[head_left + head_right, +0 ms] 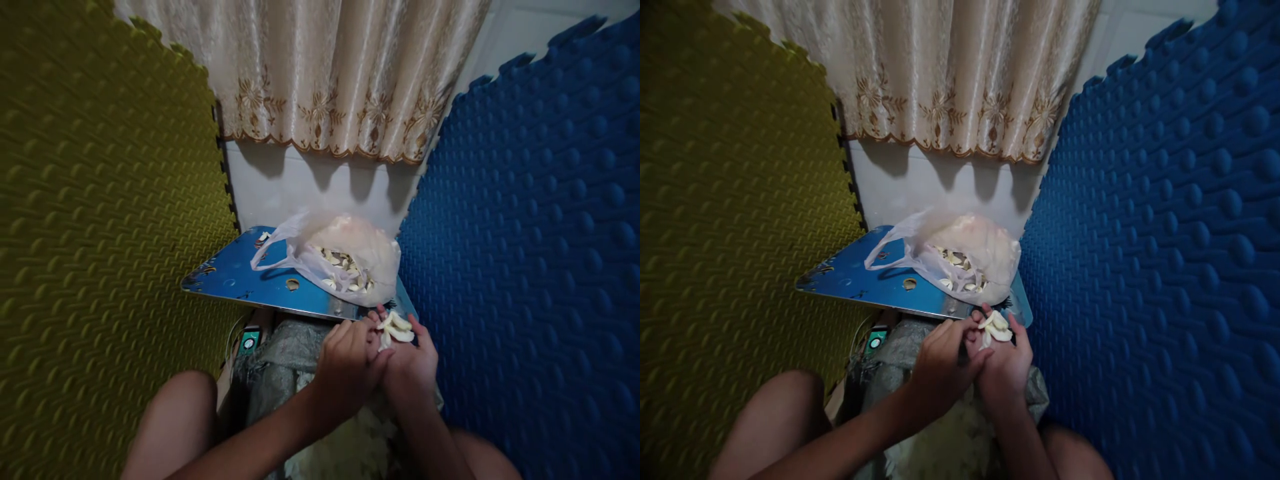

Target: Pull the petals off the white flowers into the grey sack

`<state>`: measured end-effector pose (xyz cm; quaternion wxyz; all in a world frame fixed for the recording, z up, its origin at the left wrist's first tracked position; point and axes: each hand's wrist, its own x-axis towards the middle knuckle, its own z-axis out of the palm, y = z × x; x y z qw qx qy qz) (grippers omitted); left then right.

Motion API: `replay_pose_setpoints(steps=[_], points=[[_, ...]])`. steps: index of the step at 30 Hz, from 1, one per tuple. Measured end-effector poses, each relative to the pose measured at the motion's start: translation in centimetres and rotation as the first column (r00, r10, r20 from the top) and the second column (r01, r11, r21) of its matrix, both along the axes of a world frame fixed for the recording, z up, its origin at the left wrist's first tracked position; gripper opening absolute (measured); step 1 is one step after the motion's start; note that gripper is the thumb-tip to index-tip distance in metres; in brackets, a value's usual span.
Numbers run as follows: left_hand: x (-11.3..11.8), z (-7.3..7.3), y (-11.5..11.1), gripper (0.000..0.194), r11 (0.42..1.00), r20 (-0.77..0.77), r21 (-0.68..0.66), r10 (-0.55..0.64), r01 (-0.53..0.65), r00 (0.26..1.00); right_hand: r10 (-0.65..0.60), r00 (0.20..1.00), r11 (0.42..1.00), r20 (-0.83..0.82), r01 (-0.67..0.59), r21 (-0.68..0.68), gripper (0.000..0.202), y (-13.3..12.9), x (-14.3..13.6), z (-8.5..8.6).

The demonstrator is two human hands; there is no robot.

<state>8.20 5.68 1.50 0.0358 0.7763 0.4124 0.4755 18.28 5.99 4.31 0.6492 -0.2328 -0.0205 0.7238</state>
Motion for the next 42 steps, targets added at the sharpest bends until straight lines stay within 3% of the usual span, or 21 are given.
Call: replay_pose_setpoints(steps=[4, 10, 14, 21, 28, 34, 42], points=[[-0.1, -0.1, 0.2, 0.031, 0.995, 0.083, -0.072, -0.062, 0.068, 0.995, 0.013, 1.000, 1.000, -0.011, -0.013, 0.009, 0.031, -0.1, 0.0, -0.1], [-0.6, -0.6, 0.7, 0.027, 0.994, 0.005, 0.079, -0.074, 0.073, 0.997, -0.010, 0.991, 0.999, 0.133, 0.003, 0.049, 0.032, 0.4, -0.1, -0.2], [-1.1, -0.4, 1.1, 0.027, 0.993, 0.049, 0.085, -0.091, 0.087, 0.995, -0.010, 0.990, 0.998, 0.141, 0.001, 0.064, 0.033, 0.4, -0.1, 0.1], [-1.3, 0.2, 1.1, 0.032, 0.990, 0.161, -0.004, -0.137, 0.139, 0.977, -0.040, 0.980, 0.991, 0.197, 0.013, 0.137, 0.026, 0.2, -0.2, -0.1], [-1.6, 1.1, 1.2, 0.032, 0.956, 0.305, -0.094, -0.239, 0.279, 0.922, -0.070, 0.971, 0.979, 0.227, 0.024, 0.202, 0.024, -0.2, -0.3, -0.3], [-1.4, 2.0, 1.3, 0.048, 0.917, 0.506, -0.262, -0.135, 0.301, 0.852, -0.041, 0.985, 0.970, 0.165, 0.000, 0.242, 0.022, 0.2, -0.5, -0.6], [-0.7, 1.3, 2.0, 0.052, 0.915, 0.579, -0.231, -0.145, 0.332, 0.802, -0.025, 0.979, 0.956, 0.204, -0.036, 0.292, 0.022, 0.9, -0.7, -1.1]])
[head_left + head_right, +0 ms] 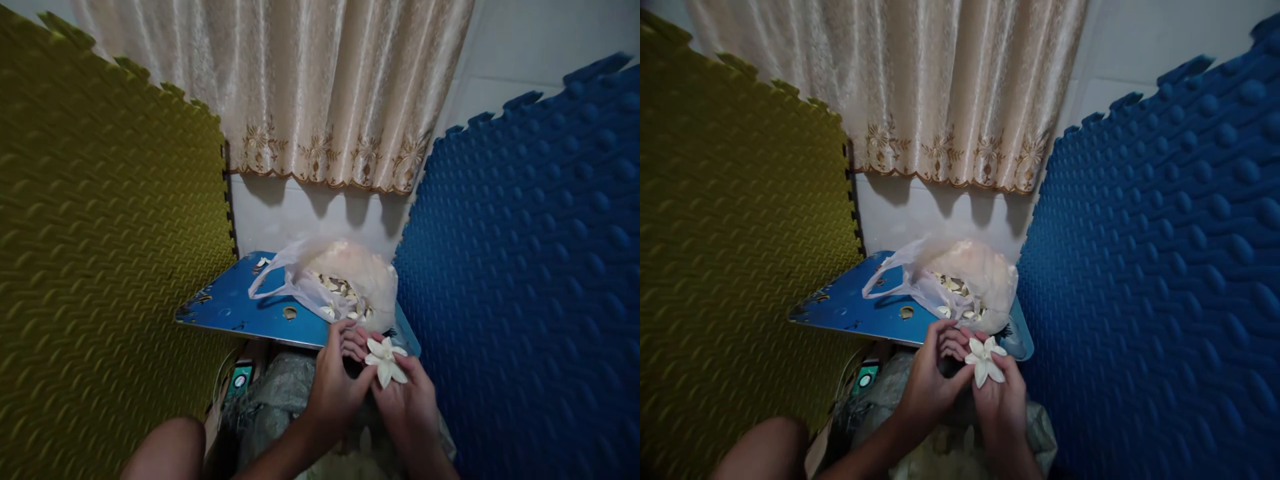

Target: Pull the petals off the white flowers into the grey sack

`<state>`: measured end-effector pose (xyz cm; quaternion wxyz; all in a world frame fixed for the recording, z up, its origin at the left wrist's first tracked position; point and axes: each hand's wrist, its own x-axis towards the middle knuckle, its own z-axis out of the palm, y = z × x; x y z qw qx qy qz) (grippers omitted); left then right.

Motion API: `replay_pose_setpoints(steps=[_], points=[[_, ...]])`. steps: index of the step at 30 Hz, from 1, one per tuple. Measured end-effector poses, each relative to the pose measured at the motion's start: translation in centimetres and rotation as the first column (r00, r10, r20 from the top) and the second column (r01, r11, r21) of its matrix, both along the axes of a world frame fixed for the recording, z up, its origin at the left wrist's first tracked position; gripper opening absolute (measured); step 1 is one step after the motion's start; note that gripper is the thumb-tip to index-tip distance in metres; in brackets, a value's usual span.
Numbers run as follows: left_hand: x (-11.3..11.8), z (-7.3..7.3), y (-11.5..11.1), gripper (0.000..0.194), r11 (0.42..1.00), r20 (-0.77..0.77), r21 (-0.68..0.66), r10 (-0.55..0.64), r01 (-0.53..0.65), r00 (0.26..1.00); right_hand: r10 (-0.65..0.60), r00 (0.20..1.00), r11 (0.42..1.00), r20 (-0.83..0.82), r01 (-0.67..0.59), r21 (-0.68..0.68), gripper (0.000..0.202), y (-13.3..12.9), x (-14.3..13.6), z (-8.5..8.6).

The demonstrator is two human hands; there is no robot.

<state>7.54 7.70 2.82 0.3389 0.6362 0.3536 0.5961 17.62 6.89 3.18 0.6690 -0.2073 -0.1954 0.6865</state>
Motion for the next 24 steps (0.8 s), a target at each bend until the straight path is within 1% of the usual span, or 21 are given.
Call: replay_pose_setpoints(steps=[2, 5, 8, 11, 13, 16, 18, 20, 21, 22, 24], points=[[-0.2, 0.2, 0.2, 0.052, 1.000, -0.026, 0.024, 0.012, -0.012, 1.000, -0.057, 0.998, 0.998, 0.020, 0.057, -0.033, 0.016, 0.0, 0.1, -0.1], [-0.7, 0.5, 0.3, 0.044, 0.985, -0.198, 0.167, -0.004, 0.038, 0.980, -0.104, 0.992, 0.988, 0.071, 0.111, -0.103, 0.011, 0.0, 0.2, -0.2], [-1.2, 0.5, 0.4, 0.038, 0.930, -0.344, 0.344, -0.002, 0.128, 0.939, -0.090, 0.990, 0.988, 0.108, 0.102, -0.120, 0.011, 0.0, 0.5, -0.2], [-1.4, 0.2, 0.6, 0.032, 0.868, -0.381, 0.474, 0.047, 0.151, 0.923, -0.085, 0.984, 0.993, 0.159, 0.097, -0.067, 0.018, -0.2, 0.7, -0.2], [-1.5, 0.2, 0.6, 0.027, 0.856, -0.390, 0.498, 0.075, 0.141, 0.918, -0.118, 0.971, 0.992, 0.207, 0.125, -0.021, 0.020, -0.3, 0.7, -0.1], [-1.7, 0.4, 0.7, 0.022, 0.863, -0.392, 0.499, 0.141, 0.081, 0.909, -0.179, 0.941, 0.983, 0.286, 0.182, 0.017, 0.025, -0.5, 0.5, 0.2], [-1.8, 0.6, 0.7, 0.021, 0.860, -0.399, 0.509, 0.191, 0.043, 0.897, -0.186, 0.926, 0.982, 0.330, 0.191, 0.017, 0.029, -0.7, 0.4, 0.6], [-2.0, 0.6, 0.7, 0.021, 0.843, -0.416, 0.537, 0.244, 0.021, 0.876, -0.190, 0.921, 0.981, 0.340, 0.193, 0.024, 0.027, -0.8, 0.2, 0.8], [-2.1, 0.6, 0.7, 0.021, 0.823, -0.425, 0.567, 0.280, 0.012, 0.861, -0.194, 0.923, 0.980, 0.332, 0.194, 0.033, 0.024, -1.0, 0.2, 0.9], [-2.2, 0.6, 0.6, 0.023, 0.792, -0.431, 0.611, 0.320, 0.012, 0.844, -0.200, 0.926, 0.980, 0.321, 0.196, 0.045, 0.021, -1.1, 0.1, 0.9], [-2.4, 0.5, 0.5, 0.027, 0.711, -0.430, 0.703, 0.396, 0.026, 0.811, -0.217, 0.927, 0.976, 0.305, 0.203, 0.078, 0.020, -1.3, 0.0, 0.9]])
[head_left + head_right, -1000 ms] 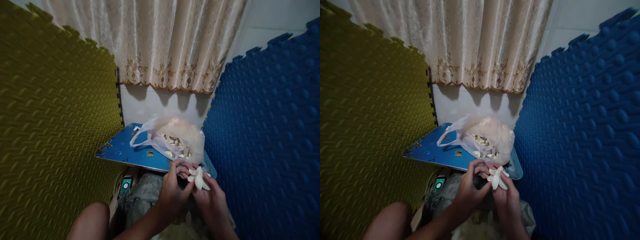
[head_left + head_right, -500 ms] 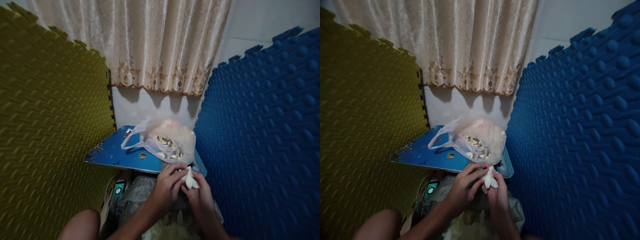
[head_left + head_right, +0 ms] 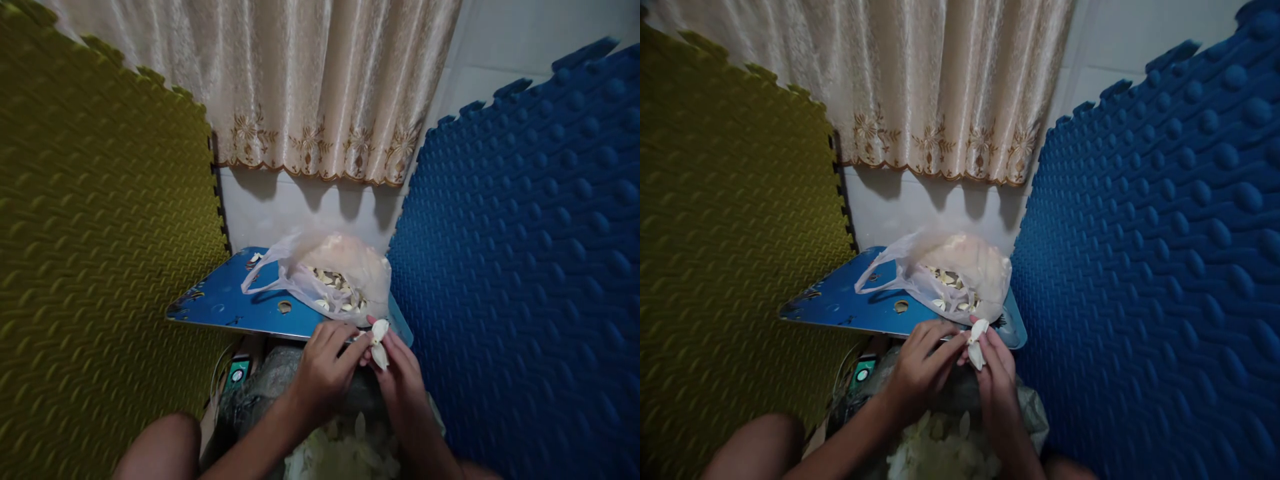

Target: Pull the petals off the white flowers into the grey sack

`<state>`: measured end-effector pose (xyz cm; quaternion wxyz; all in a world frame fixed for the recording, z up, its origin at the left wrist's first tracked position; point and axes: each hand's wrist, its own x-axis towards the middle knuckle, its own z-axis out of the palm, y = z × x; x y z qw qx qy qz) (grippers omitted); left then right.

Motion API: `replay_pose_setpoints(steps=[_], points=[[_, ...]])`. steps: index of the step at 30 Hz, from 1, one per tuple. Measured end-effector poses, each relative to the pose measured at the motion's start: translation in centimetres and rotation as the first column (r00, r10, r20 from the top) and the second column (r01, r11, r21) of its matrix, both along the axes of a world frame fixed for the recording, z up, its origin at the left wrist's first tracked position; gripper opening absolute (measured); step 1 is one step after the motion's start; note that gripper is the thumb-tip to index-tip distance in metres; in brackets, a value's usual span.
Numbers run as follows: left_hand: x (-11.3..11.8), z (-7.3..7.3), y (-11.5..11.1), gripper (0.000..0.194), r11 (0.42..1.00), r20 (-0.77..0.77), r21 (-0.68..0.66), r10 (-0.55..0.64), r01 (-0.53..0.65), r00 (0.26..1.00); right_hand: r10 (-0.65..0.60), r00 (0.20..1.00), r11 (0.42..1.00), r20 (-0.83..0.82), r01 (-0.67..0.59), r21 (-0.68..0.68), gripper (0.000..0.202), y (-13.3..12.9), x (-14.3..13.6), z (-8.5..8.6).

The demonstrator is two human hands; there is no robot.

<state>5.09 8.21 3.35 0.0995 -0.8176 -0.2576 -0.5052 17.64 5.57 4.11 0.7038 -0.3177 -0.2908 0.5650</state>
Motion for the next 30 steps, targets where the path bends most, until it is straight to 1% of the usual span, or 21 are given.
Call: replay_pose_setpoints(steps=[2, 3, 4, 6, 7, 8, 9, 10, 11, 12, 13, 14, 15, 17, 19, 22, 24, 25, 26, 28, 30], points=[[-0.1, 0.0, -0.2, 0.031, 0.997, -0.021, 0.075, 0.012, -0.010, 1.000, 0.008, 1.000, 1.000, 0.019, -0.008, 0.021, 0.028, -0.1, 0.0, -0.1], [-0.1, 0.1, -0.3, 0.032, 0.998, -0.018, 0.069, 0.003, -0.002, 1.000, 0.013, 0.999, 1.000, 0.031, -0.014, 0.020, 0.033, -0.1, 0.1, -0.1], [-0.1, 0.2, -0.4, 0.032, 0.999, -0.001, 0.035, -0.016, 0.016, 1.000, 0.019, 0.999, 1.000, 0.043, -0.019, 0.009, 0.037, -0.1, 0.2, -0.1], [0.2, 0.3, -0.5, 0.029, 0.989, 0.076, -0.116, -0.082, 0.090, 0.994, 0.018, 0.998, 0.999, 0.052, -0.016, -0.033, 0.039, -0.1, 0.5, -0.1], [0.3, 0.4, -0.5, 0.027, 0.962, 0.148, -0.233, -0.110, 0.143, 0.983, 0.018, 0.998, 0.999, 0.056, -0.015, -0.051, 0.038, 0.0, 0.6, -0.1], [0.5, 0.5, -0.5, 0.024, 0.906, 0.243, -0.370, -0.119, 0.205, 0.963, 0.021, 0.998, 0.998, 0.067, -0.017, -0.060, 0.038, -0.1, 0.6, -0.1], [0.6, 0.5, -0.4, 0.023, 0.806, 0.337, -0.520, -0.113, 0.284, 0.935, 0.029, 0.996, 0.998, 0.088, -0.024, -0.062, 0.038, -0.1, 0.6, -0.1], [0.7, 0.4, -0.2, 0.025, 0.661, 0.405, -0.654, -0.104, 0.367, 0.909, 0.038, 0.992, 0.998, 0.122, -0.031, -0.058, 0.040, -0.2, 0.6, -0.1], [0.7, 0.4, 0.0, 0.029, 0.500, 0.446, -0.749, -0.107, 0.436, 0.889, 0.040, 0.985, 0.998, 0.168, -0.033, -0.049, 0.042, -0.3, 0.5, -0.2], [0.7, 0.4, 0.3, 0.036, 0.352, 0.467, -0.804, -0.127, 0.480, 0.875, 0.033, 0.973, 0.999, 0.227, -0.026, -0.034, 0.045, -0.3, 0.4, -0.4], [0.6, 0.3, 0.5, 0.044, 0.238, 0.473, -0.833, -0.166, 0.500, 0.865, 0.012, 0.956, 1.000, 0.292, -0.008, -0.014, 0.048, -0.4, 0.3, -0.5], [0.5, 0.4, 0.7, 0.050, 0.167, 0.471, -0.846, -0.214, 0.507, 0.856, -0.021, 0.933, 1.000, 0.360, 0.016, 0.015, 0.051, -0.5, 0.2, -0.8], [0.4, 0.5, 0.8, 0.054, 0.135, 0.470, -0.849, -0.250, 0.511, 0.846, -0.062, 0.903, 0.998, 0.426, 0.046, 0.049, 0.052, -0.5, 0.2, -1.0], [0.0, 0.9, 0.8, 0.054, 0.118, 0.483, -0.841, -0.277, 0.528, 0.830, -0.146, 0.823, 0.988, 0.550, 0.098, 0.116, 0.050, -0.5, 0.3, -1.4], [-0.3, 1.5, 0.7, 0.049, 0.115, 0.496, -0.833, -0.278, 0.541, 0.823, -0.174, 0.730, 0.983, 0.661, 0.090, 0.159, 0.044, -0.4, 0.6, -1.5], [-0.7, 2.1, 0.5, 0.043, 0.144, 0.504, -0.826, -0.245, 0.545, 0.828, -0.122, 0.619, 0.985, 0.776, -0.019, 0.171, 0.038, -0.6, 1.1, -1.1], [-1.1, 2.4, 0.6, 0.040, 0.187, 0.483, -0.830, -0.230, 0.525, 0.845, -0.110, 0.570, 0.980, 0.814, -0.075, 0.184, 0.036, -0.9, 1.2, -0.6], [-1.3, 2.4, 0.7, 0.038, 0.229, 0.455, -0.835, -0.224, 0.500, 0.862, -0.131, 0.550, 0.976, 0.825, -0.077, 0.206, 0.034, -1.0, 1.3, -0.4], [-1.4, 2.4, 0.7, 0.037, 0.288, 0.415, -0.837, -0.217, 0.464, 0.884, -0.154, 0.533, 0.971, 0.832, -0.073, 0.227, 0.033, -1.2, 1.3, -0.2], [-1.6, 2.4, 0.7, 0.036, 0.430, 0.319, -0.824, -0.185, 0.368, 0.930, -0.182, 0.513, 0.967, 0.839, -0.064, 0.249, 0.030, -1.5, 1.4, 0.1], [-1.4, 2.2, 0.4, 0.039, 0.557, 0.248, -0.780, -0.142, 0.284, 0.958, -0.157, 0.512, 0.972, 0.844, -0.074, 0.225, 0.030, -1.6, 1.4, 0.1]])
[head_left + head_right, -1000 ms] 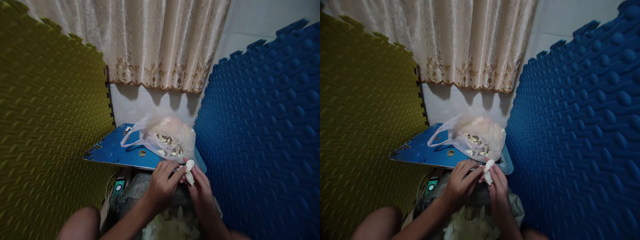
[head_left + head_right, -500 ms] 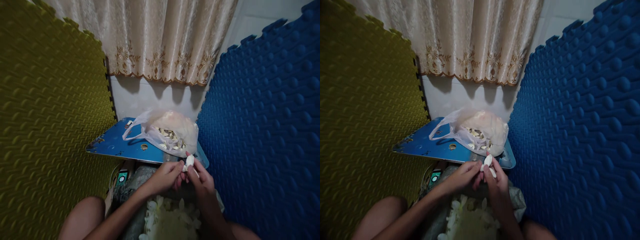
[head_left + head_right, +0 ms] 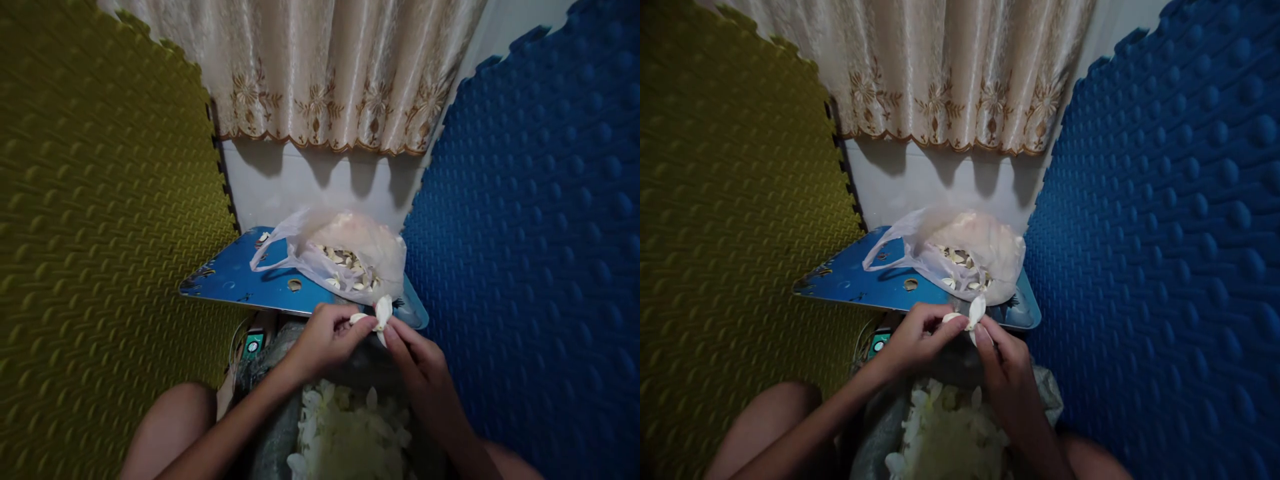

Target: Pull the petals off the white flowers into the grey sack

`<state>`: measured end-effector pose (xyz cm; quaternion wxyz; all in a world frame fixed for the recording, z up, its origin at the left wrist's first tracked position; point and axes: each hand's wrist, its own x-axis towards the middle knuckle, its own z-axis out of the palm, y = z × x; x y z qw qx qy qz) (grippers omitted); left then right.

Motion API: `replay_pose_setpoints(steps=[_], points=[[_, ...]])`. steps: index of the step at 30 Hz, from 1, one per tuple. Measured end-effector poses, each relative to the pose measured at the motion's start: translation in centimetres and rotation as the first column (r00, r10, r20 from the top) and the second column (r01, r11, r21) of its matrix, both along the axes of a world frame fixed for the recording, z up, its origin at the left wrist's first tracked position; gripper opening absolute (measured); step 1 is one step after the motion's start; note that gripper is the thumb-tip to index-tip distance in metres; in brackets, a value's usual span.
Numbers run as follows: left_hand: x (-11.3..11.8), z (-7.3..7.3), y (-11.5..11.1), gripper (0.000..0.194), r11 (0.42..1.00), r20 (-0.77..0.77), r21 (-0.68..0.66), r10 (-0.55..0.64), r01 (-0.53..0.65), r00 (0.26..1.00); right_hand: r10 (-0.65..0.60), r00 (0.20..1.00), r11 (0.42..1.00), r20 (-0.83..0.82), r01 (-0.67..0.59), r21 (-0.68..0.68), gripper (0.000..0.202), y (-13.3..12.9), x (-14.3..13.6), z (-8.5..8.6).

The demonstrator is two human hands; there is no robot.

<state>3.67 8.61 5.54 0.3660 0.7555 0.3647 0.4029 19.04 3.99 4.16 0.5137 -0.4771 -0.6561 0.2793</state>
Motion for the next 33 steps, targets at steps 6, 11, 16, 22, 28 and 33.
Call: replay_pose_setpoints(steps=[6, 11, 16, 22, 28, 33], points=[[1.8, -1.5, -0.4, 0.039, 0.995, 0.218, 0.010, 0.091, -0.095, 0.972, -0.089, 0.986, 0.994, -0.141, 0.079, -0.074, 0.028, 0.1, -0.7, -0.8], [2.7, -2.2, 0.6, 0.040, 0.972, 0.366, -0.230, 0.039, 0.049, 0.930, 0.006, 0.785, 0.940, -0.619, -0.215, -0.264, 0.035, -0.1, -1.1, -0.5], [2.2, -1.3, 0.2, 0.042, 0.830, 0.517, -0.412, -0.127, 0.377, 0.846, 0.231, 0.660, 0.904, -0.715, -0.417, -0.093, 0.054, -0.1, -1.1, -0.2], [1.7, -0.8, -0.6, 0.047, 0.696, 0.590, -0.475, -0.202, 0.538, 0.782, 0.153, 0.719, 0.947, -0.678, -0.303, -0.107, 0.079, 0.6, -0.3, -1.1], [1.8, -1.0, -0.7, 0.042, 0.722, 0.541, -0.495, -0.179, 0.483, 0.822, 0.056, 0.849, 0.982, -0.526, -0.143, -0.125, 0.077, 0.4, -0.3, -0.6], [1.8, -0.9, -0.7, 0.043, 0.744, 0.485, -0.514, -0.158, 0.427, 0.860, 0.048, 0.897, 0.987, -0.439, -0.111, -0.120, 0.072, 0.7, -0.4, -0.6]])
